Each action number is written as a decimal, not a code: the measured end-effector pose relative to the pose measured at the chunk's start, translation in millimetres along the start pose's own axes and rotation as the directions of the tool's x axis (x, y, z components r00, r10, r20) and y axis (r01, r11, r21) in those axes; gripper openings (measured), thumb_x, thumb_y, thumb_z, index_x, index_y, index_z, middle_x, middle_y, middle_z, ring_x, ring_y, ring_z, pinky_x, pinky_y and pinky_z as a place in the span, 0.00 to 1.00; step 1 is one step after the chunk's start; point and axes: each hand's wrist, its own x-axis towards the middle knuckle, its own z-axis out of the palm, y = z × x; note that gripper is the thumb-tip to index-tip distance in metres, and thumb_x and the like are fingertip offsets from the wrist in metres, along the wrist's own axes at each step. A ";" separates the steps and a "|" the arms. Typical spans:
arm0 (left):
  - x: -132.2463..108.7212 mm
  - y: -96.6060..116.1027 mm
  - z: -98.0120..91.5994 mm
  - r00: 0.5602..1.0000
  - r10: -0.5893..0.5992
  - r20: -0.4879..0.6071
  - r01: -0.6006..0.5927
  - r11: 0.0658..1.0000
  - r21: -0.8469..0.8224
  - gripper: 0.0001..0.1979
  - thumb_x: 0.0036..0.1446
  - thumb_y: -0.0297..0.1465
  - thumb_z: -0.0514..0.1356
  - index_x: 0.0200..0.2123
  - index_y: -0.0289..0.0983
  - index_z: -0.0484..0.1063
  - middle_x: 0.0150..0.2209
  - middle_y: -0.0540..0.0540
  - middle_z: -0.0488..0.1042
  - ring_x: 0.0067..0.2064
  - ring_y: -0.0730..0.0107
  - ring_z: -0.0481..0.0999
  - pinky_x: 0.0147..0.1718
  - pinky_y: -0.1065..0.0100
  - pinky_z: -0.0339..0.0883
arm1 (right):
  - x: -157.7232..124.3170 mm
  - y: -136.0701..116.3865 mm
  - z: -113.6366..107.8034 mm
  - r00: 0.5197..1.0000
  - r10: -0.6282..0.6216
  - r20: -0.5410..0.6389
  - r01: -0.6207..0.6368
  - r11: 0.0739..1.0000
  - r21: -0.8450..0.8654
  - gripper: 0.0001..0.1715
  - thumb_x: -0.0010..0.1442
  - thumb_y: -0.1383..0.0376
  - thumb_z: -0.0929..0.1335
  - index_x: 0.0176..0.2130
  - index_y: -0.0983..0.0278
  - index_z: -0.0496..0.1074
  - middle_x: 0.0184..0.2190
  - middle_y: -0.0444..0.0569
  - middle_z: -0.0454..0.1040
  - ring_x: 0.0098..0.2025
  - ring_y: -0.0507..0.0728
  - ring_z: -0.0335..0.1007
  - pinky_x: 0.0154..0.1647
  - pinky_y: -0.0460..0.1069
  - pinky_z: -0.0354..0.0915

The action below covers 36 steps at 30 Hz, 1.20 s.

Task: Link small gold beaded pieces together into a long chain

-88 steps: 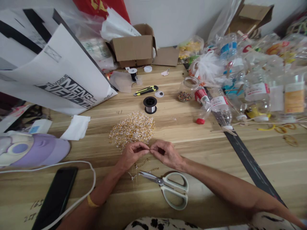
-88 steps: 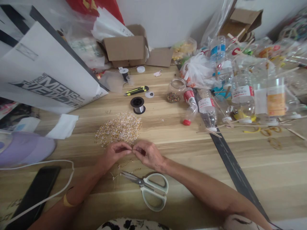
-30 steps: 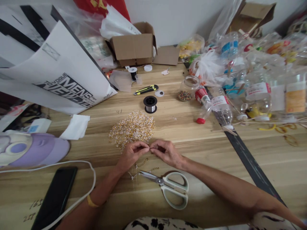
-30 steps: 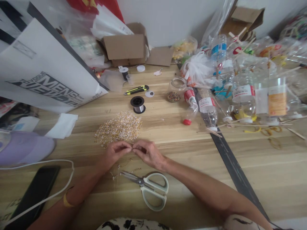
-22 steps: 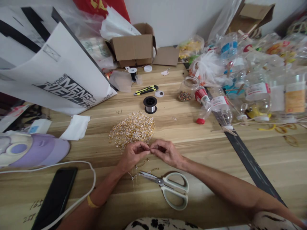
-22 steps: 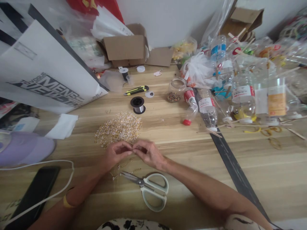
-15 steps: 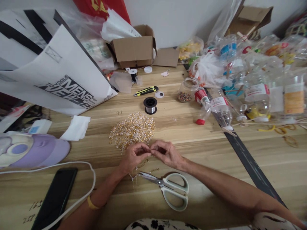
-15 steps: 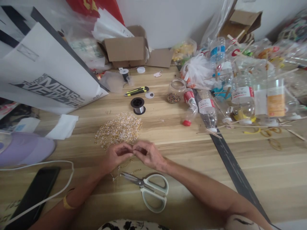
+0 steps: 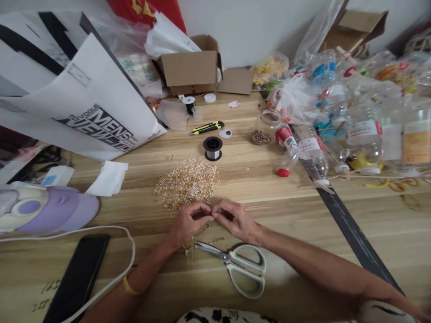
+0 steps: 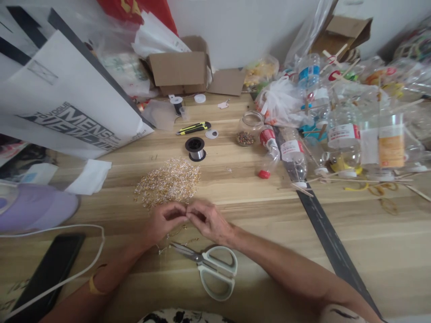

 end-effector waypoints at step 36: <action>2.4 2.0 -8.7 0.989 -0.067 0.132 0.077 0.995 -0.069 0.11 0.42 0.35 0.69 0.22 0.33 0.75 0.21 0.49 0.74 0.25 0.74 0.70 0.26 0.73 0.62 | 6.1 -3.2 0.7 0.950 0.276 0.147 -0.313 0.829 0.463 0.16 0.56 0.55 0.71 0.30 0.66 0.72 0.24 0.44 0.69 0.27 0.49 0.63 0.29 0.45 0.60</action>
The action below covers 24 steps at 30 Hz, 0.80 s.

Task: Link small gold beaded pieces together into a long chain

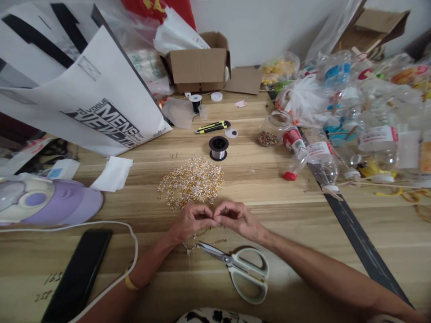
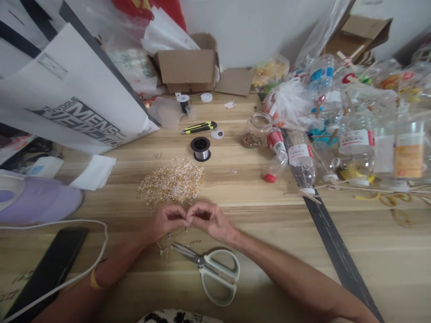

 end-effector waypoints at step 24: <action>0.9 -1.7 -3.1 0.997 0.066 -0.046 -0.064 0.997 0.033 0.07 0.52 0.31 0.62 0.28 0.33 0.77 0.27 0.47 0.78 0.30 0.70 0.74 0.31 0.72 0.66 | -1.9 3.4 0.8 0.995 -0.013 -0.101 0.013 1.000 -0.002 0.17 0.59 0.53 0.68 0.32 0.66 0.67 0.25 0.43 0.66 0.24 0.47 0.61 0.23 0.43 0.60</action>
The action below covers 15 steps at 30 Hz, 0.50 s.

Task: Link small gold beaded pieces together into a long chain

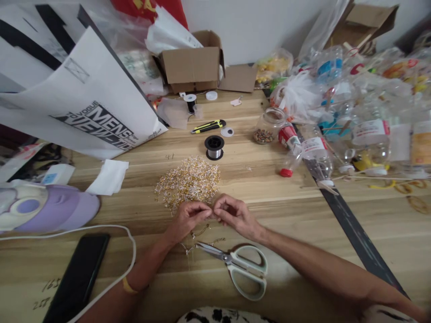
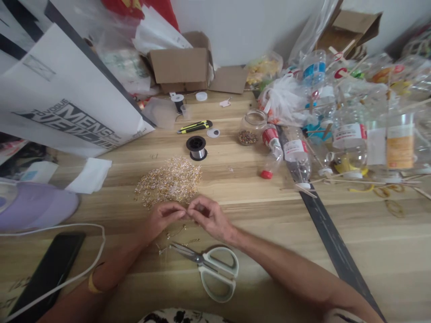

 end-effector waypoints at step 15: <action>0.9 -4.4 2.9 1.000 0.018 -0.002 -0.017 0.994 0.107 0.09 0.53 0.34 0.61 0.30 0.33 0.78 0.29 0.45 0.79 0.32 0.68 0.75 0.33 0.70 0.65 | 1.6 7.0 -2.1 0.997 -0.024 -0.073 0.028 0.998 0.060 0.16 0.59 0.55 0.68 0.33 0.66 0.66 0.23 0.43 0.68 0.23 0.48 0.63 0.21 0.42 0.63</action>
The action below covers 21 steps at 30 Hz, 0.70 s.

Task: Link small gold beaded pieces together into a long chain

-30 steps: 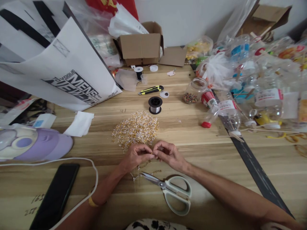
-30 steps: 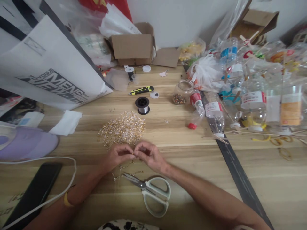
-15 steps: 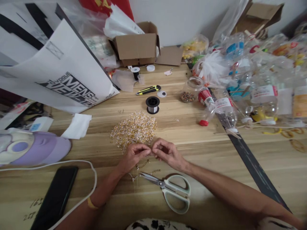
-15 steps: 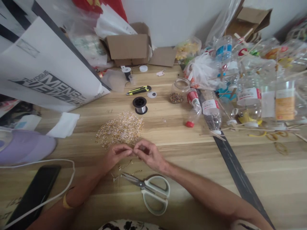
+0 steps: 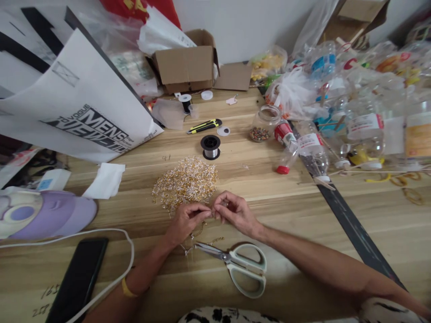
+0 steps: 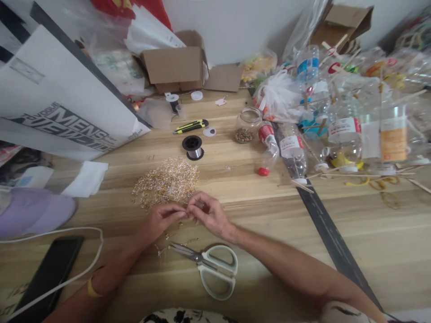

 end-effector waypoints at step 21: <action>-1.7 1.3 -6.4 0.999 -0.025 -0.043 0.026 0.999 0.026 0.08 0.54 0.33 0.61 0.30 0.35 0.78 0.29 0.47 0.79 0.32 0.69 0.75 0.34 0.72 0.68 | -1.3 -2.4 -5.1 0.934 -0.332 0.135 0.354 0.794 -0.494 0.08 0.64 0.68 0.64 0.39 0.67 0.73 0.29 0.49 0.72 0.32 0.52 0.68 0.34 0.47 0.67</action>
